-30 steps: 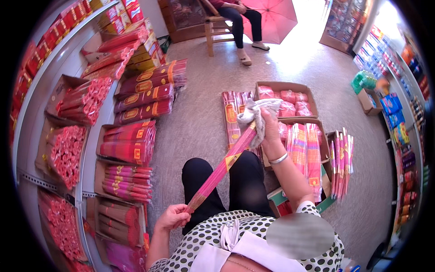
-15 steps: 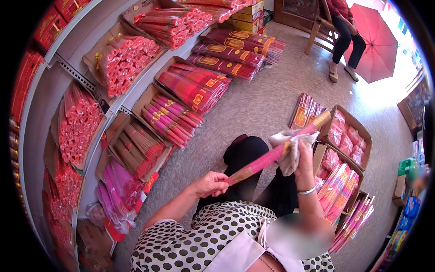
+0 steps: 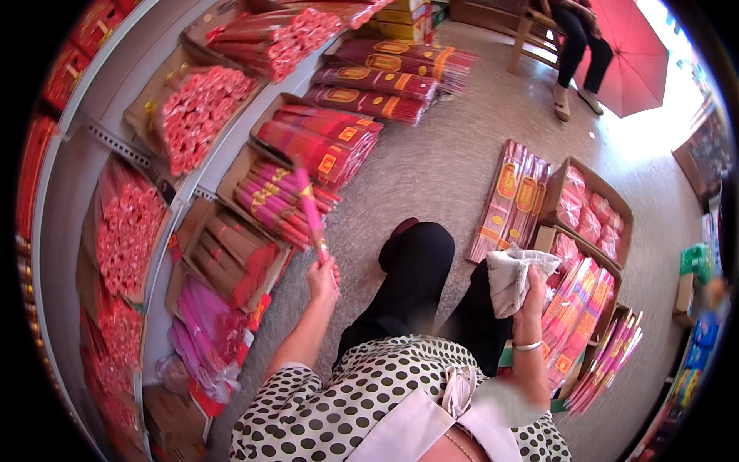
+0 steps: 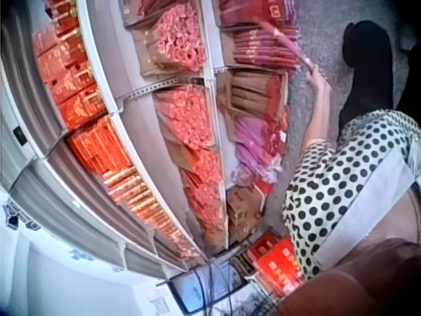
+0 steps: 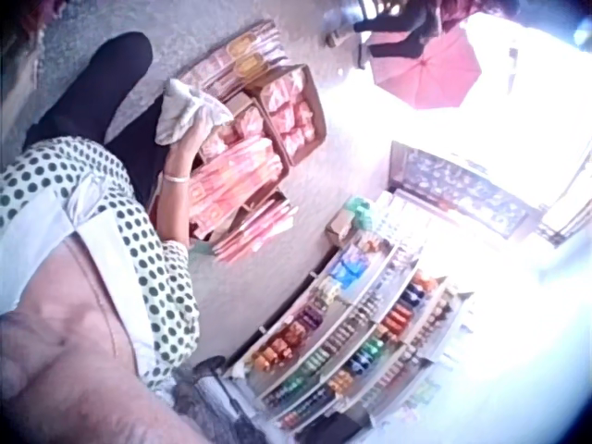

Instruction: The person sits on the floor in a store aisle and wipes the plastic packaging of red incense sticks with a white cloth. They handle the items one by one, wiping the surface of the packages before placing them back into the cardboard boxes.

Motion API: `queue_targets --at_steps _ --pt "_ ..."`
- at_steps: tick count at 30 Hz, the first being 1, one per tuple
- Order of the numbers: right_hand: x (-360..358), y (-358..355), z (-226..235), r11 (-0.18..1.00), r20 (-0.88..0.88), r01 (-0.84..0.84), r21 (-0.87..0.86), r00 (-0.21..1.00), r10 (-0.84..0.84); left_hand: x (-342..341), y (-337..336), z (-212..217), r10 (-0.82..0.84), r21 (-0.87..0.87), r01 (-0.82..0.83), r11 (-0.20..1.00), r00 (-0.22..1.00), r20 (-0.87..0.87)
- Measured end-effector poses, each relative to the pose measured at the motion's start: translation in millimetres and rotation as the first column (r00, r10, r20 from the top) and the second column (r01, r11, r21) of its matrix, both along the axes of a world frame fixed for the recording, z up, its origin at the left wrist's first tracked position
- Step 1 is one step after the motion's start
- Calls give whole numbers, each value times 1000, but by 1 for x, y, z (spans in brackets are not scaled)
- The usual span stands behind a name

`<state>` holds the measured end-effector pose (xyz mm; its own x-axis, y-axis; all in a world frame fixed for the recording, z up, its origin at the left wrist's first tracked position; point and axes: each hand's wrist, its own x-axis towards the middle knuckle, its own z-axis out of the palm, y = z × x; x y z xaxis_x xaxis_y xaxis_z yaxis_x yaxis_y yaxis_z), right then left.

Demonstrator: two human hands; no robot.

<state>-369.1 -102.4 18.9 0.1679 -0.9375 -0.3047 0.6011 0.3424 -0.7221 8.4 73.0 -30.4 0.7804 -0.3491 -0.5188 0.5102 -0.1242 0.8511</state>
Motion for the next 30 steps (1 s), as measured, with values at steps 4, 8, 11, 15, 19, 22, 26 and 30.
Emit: queue_targets --at_steps 4,8,11,15,19,22,26,30 --pt "-8 25 -6 996 15 85 34 996 -85 79 -16 -64 103 -13 -103 995 994 -27" --pt "2 37 12 995 32 96 39 995 -98 177 -32 -90 101 -57 -100 993 995 17" --pt "7 38 15 994 75 98 53 992 -101 216 -50 -76 134 125 -199 972 908 397" --pt "-18 43 2 969 18 246 11 969 -247 127 -105 -60 -237 563 86 822 951 200" --pt "1 43 6 986 75 156 50 984 -160 109 -44 -112 -330 454 291 842 944 7" --pt "-5 39 -4 976 43 218 23 975 -219 47 -11 -143 -470 479 498 723 862 -188" --pt "-63 35 -4 909 108 417 19 903 -416 -3 -7 -147 -603 458 671 583 735 -309" --pt "-168 62 -32 713 -370 697 -71 646 -668 -25 -35 -139 -723 426 765 484 623 -298"
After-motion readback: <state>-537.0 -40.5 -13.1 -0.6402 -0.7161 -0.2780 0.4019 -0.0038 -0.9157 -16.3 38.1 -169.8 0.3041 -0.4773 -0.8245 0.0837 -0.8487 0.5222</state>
